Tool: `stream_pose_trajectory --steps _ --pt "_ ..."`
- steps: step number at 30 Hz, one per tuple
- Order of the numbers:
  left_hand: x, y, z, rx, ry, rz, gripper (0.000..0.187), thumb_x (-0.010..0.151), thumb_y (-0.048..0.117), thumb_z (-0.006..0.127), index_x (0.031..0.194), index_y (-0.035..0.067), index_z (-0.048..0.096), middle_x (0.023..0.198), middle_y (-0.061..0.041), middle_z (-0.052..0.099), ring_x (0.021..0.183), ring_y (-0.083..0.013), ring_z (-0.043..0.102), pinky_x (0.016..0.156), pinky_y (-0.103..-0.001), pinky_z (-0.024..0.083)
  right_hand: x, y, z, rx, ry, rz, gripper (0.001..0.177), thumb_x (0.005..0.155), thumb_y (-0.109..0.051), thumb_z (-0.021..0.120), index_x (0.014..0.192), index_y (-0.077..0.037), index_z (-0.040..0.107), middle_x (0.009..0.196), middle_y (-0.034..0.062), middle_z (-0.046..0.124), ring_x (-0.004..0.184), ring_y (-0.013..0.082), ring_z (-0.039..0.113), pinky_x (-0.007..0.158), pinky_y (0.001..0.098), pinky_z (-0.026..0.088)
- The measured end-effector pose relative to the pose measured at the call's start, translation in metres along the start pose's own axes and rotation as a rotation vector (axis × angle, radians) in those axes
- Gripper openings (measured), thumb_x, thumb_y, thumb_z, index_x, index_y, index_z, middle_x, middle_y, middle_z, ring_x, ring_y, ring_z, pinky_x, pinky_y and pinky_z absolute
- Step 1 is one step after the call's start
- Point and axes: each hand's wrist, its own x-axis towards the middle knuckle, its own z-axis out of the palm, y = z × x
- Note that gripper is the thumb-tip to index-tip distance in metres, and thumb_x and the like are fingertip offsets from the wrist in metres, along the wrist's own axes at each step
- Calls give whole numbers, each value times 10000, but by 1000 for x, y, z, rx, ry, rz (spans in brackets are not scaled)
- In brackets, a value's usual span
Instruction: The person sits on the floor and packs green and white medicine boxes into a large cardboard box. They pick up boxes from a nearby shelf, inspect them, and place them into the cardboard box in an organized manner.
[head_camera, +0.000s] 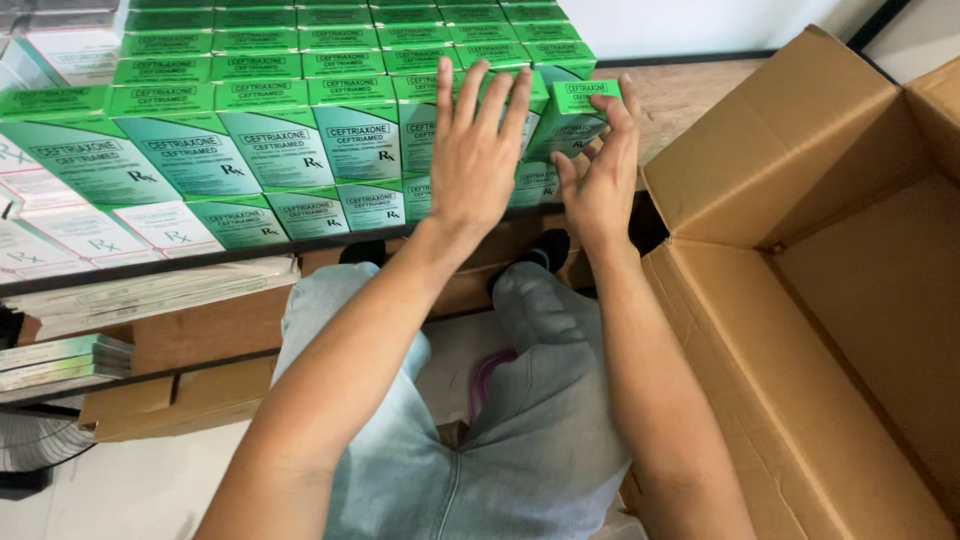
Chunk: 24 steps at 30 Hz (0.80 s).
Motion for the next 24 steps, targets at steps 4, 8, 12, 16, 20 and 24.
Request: stream_pose_trajectory --steps 4,8,12,16,20,24 --pt "-2 -5 -3 -2 45 34 452 964 54 599 1415 39 591 1449 -199 524 1440 -370 433 1290 -588 168 2 6 1 46 29 -117 714 870 167 792 1408 -74 388 1656 194 271 1461 371 495 1016 365 618" --pt "-8 1 -9 35 151 100 433 948 40 604 1375 109 614 1433 -199 539 1424 -384 458 1261 -585 201 -7 3 -9 137 47 -45 738 902 159 793 1461 -69 369 1477 149 392 1362 332 557 1034 353 626" --pt "-5 16 -36 -146 132 131 412 991 -2 621 1397 73 610 1345 -185 598 1355 -370 534 1252 -566 334 -16 -20 -41 -57 106 -131 863 829 131 880 1484 -81 359 1411 114 467 1251 231 576 1091 408 555" --pt "-12 36 -77 -551 135 64 436 944 88 761 1353 101 609 1313 -135 647 1276 -316 640 1139 -450 527 -15 -36 -81 611 142 109 856 810 85 847 1452 -133 326 1276 104 582 1153 201 638 1034 376 579" --pt "-19 41 -83 -1203 71 -349 731 795 253 866 1357 85 430 1228 -89 664 1101 -183 702 960 -312 618 -21 -25 -98 1396 53 435 519 954 -64 783 1410 4 545 1244 123 700 1129 227 705 1030 374 590" --pt "-17 38 -60 -1414 15 -638 594 789 174 886 1270 9 578 1144 -165 719 1038 -192 727 944 -328 629 -23 -12 -91 1322 -24 616 400 1048 -175 694 1371 48 617 1220 141 720 1070 221 703 963 348 587"
